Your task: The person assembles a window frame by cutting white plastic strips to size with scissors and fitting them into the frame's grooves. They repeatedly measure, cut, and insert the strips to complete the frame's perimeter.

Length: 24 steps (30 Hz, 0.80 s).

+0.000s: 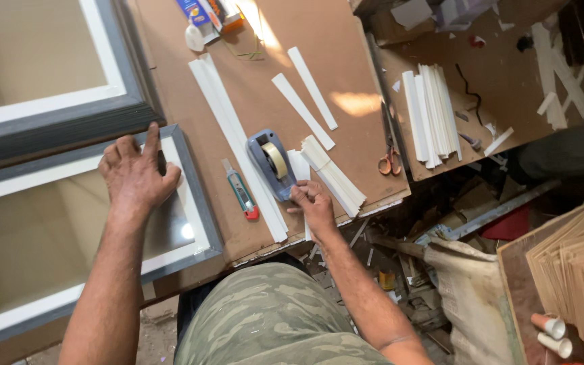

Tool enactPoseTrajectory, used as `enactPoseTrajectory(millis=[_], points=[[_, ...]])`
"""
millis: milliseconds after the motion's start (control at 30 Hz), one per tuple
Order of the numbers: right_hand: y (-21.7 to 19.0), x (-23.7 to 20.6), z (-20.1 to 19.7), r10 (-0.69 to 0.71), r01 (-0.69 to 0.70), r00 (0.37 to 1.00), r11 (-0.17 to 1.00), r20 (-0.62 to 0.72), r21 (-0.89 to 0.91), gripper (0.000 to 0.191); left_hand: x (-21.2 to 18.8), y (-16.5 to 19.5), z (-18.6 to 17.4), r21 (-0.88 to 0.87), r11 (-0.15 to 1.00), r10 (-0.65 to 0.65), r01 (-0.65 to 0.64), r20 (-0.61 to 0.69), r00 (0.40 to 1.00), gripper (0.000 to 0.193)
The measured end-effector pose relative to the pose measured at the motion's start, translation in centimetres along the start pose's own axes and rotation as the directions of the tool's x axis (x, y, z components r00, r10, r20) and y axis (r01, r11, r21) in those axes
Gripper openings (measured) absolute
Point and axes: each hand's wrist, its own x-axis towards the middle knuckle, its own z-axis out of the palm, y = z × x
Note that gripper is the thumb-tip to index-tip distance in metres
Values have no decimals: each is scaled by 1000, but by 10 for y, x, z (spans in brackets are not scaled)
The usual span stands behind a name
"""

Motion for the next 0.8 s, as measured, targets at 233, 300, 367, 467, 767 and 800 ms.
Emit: enactPoseTrajectory(millis=[233, 300, 367, 467, 767, 800], points=[[22, -7, -14, -217, 179, 972, 934, -93, -308, 24, 0, 5, 5, -21, 1000, 2, -1, 46, 999, 86], [26, -6, -19, -489, 399, 871, 761, -47, -512, 21, 1, 6, 6, -26, 999, -25, 27, 94, 995, 86], [27, -5, -23, -598, 480, 801, 636, 7, -605, 17, 2, 7, 6, -21, 999, -38, 41, 118, 992, 86], [26, -1, -30, -549, 473, 834, 655, 60, -589, 11, 2, 8, 4, -3, 999, -39, 40, 119, 992, 86], [-53, 46, -58, -223, 85, 974, 547, -47, -833, 26, 4, 10, -6, -38, 997, -56, 61, 112, 992, 90], [-62, 60, -54, -328, 99, 940, 523, -93, -847, 32, 3, 10, -6, -69, 996, -46, 52, 87, 995, 93]])
